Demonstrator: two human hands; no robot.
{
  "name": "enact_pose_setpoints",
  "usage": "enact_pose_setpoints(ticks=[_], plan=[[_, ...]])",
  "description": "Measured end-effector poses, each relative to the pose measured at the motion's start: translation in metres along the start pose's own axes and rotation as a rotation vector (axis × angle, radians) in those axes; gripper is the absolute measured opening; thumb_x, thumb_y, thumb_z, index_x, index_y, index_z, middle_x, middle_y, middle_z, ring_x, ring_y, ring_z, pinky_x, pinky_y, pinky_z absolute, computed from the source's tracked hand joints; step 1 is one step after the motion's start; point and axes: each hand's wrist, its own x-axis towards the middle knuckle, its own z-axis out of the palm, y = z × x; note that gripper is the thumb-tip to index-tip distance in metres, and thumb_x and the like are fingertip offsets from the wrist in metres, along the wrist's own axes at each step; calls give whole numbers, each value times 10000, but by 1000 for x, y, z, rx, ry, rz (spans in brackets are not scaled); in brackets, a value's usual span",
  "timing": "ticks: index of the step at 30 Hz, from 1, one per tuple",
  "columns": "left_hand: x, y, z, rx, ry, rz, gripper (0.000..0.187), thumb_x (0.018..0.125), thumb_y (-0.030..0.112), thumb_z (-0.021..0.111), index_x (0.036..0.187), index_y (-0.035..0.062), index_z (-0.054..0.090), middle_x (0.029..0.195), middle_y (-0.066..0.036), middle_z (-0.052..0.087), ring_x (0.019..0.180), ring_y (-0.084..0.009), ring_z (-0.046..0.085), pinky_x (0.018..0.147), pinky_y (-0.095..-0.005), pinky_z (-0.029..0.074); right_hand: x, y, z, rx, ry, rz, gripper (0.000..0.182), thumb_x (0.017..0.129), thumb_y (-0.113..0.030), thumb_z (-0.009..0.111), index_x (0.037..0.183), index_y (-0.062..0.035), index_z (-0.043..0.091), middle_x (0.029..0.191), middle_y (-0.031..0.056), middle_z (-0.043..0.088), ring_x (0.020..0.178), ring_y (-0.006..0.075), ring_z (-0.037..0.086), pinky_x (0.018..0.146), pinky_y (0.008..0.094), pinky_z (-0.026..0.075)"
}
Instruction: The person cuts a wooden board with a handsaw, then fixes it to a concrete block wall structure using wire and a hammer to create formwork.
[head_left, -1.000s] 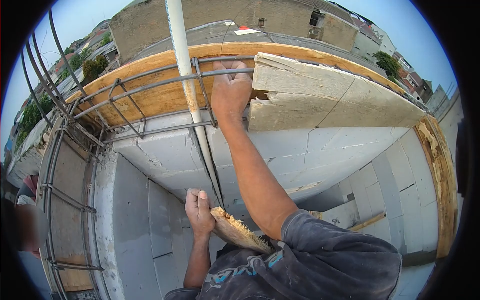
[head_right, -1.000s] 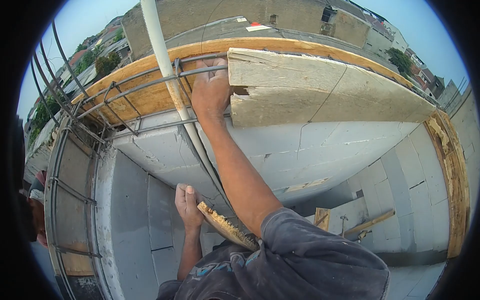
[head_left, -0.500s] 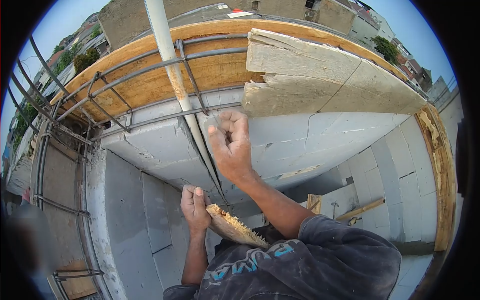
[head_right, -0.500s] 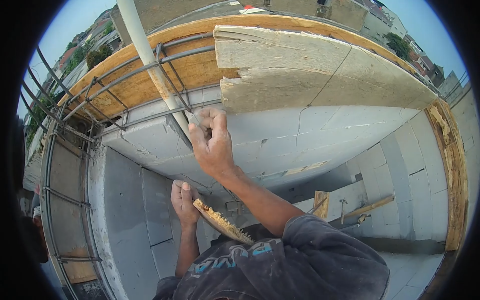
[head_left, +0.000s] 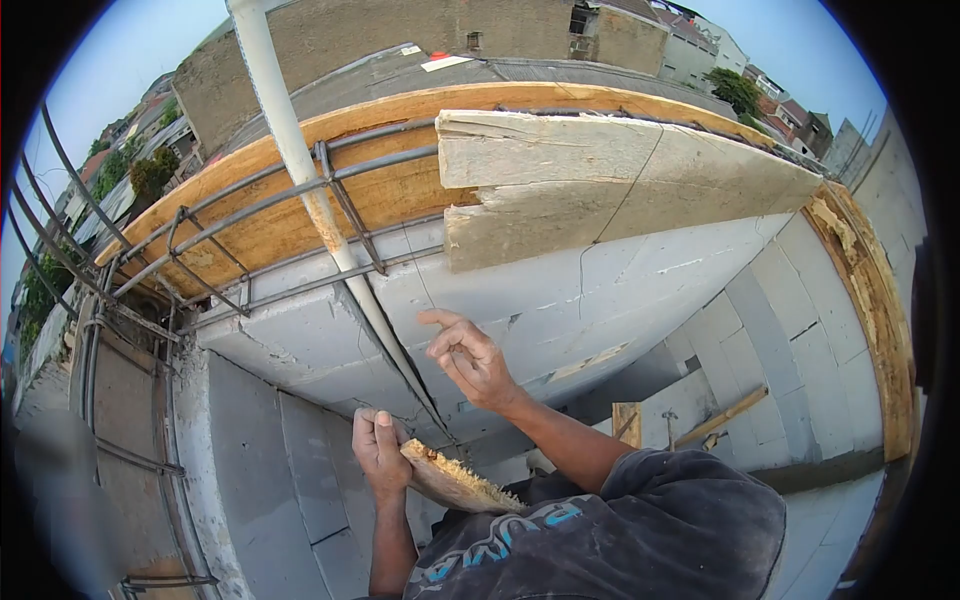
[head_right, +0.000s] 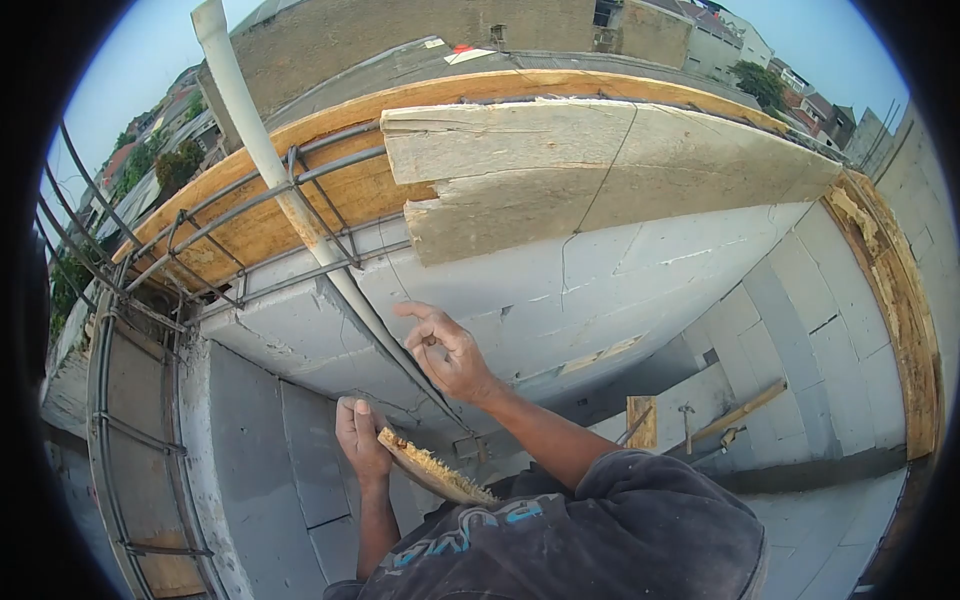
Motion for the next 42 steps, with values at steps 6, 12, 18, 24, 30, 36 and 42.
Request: enact_pose_setpoints(ticks=[6, 12, 18, 24, 30, 36, 42], plan=[[-4, 1, 0, -11, 0, 40, 276, 1036, 258, 512, 836, 76, 458, 644, 33, 440, 574, -42, 378, 523, -222, 317, -17, -5, -19, -487, -32, -217, 193, 1023, -203, 533, 1115, -66, 634, 1371, 159, 555, 1031, 204, 620, 900, 335, 507], [-10, 1, -6, 15, 65, 70, 283, 1038, 268, 512, 841, 70, 467, 640, 33, 434, 567, -43, 374, 517, -227, 308, -42, 7, -68, -430, 22, -39, 317, 1036, -246, 507, 1280, -73, 611, 1359, 165, 577, 1098, 247, 613, 920, 349, 503], [-3, 5, -1, 128, 226, 164, 291, 1047, 276, 493, 853, 60, 477, 638, 33, 430, 564, -46, 376, 519, -234, 314, -90, -1, -54, -67, -102, 348, 480, 1046, -347, 479, 1402, -28, 513, 1298, 153, 607, 1027, 194, 611, 856, 315, 516], [-3, 1, -4, 320, 578, 209, 319, 1058, 300, 465, 866, 47, 480, 675, 15, 439, 608, -73, 394, 570, -267, 354, -134, 19, -71, 218, -491, 701, 732, 1000, -569, 446, 1418, 31, 465, 1311, 176, 589, 1141, 260, 578, 1003, 376, 431], [-13, 7, 2, 319, 863, 143, 360, 1066, 360, 443, 872, 57, 465, 742, 25, 416, 680, -76, 375, 627, -274, 367, -109, -16, -72, -22, -760, 548, 582, 981, -451, 572, 1308, 30, 571, 1281, 191, 611, 1182, 285, 575, 1010, 377, 422], [-34, 25, 22, 136, 922, 168, 338, 1068, 395, 434, 955, 77, 464, 770, 16, 436, 694, -77, 420, 642, -249, 397, -91, -18, -81, -76, -839, 546, 371, 949, -292, 655, 1206, -24, 645, 1161, 150, 683, 1066, 277, 644, 939, 366, 475], [-72, 22, -11, 318, 1126, 350, 349, 1054, 392, 459, 962, 57, 494, 692, 2, 477, 580, -94, 512, 537, -243, 459, -96, -16, -155, 38, -793, 630, 381, 917, -289, 705, 1175, -13, 658, 1124, 116, 693, 1033, 222, 647, 915, 353, 488]])
